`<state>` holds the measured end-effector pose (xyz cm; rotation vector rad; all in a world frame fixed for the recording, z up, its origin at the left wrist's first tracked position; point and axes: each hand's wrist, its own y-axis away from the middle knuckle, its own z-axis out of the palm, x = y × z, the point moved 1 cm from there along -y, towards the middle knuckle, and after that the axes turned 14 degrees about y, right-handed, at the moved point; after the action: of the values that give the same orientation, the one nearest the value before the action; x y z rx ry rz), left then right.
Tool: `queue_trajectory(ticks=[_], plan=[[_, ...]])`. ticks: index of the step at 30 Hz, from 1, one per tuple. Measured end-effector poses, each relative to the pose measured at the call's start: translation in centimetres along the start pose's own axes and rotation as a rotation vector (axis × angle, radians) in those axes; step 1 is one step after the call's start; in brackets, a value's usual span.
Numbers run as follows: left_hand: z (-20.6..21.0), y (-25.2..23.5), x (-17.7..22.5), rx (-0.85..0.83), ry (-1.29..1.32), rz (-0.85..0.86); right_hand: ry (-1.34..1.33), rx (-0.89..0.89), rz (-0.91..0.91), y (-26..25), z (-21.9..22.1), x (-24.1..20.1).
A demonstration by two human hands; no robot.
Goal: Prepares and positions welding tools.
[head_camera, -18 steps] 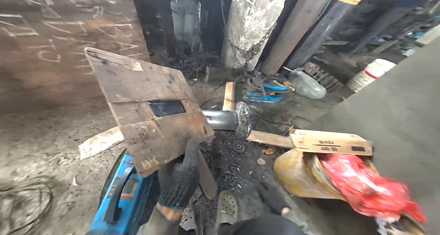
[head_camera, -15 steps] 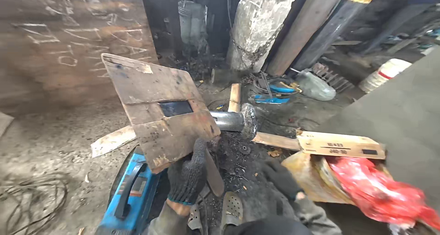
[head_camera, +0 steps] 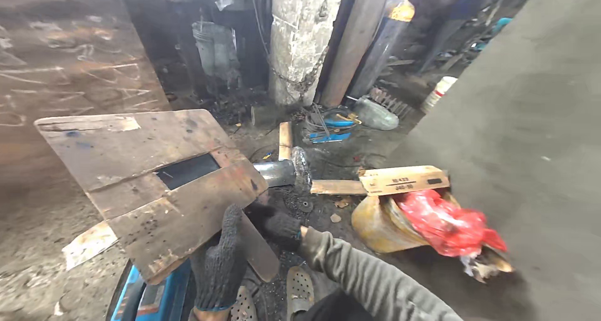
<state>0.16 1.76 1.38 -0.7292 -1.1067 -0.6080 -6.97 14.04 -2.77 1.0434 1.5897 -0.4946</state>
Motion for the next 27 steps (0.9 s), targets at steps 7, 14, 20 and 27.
queue_trajectory(ticks=[7, 14, 20, 27], plan=[[0.1, 0.1, 0.2, -0.035, 0.014, -0.084, -0.068, 0.019, -0.218, 0.8, 1.1, -0.7], [-0.4, 0.0, 0.5, -0.032, -0.061, -0.123, 0.254, 0.319, -0.256, 0.6, 1.0, -1.7], [-0.4, 0.3, -0.3, 0.050, 0.067, -0.147, -0.151, 0.267, -0.206, 0.5, 0.1, -2.1], [-2.1, -0.8, -0.9, -0.088, 0.152, -0.155, 0.099, 0.306, -0.151, 0.0, -1.2, -1.4]])
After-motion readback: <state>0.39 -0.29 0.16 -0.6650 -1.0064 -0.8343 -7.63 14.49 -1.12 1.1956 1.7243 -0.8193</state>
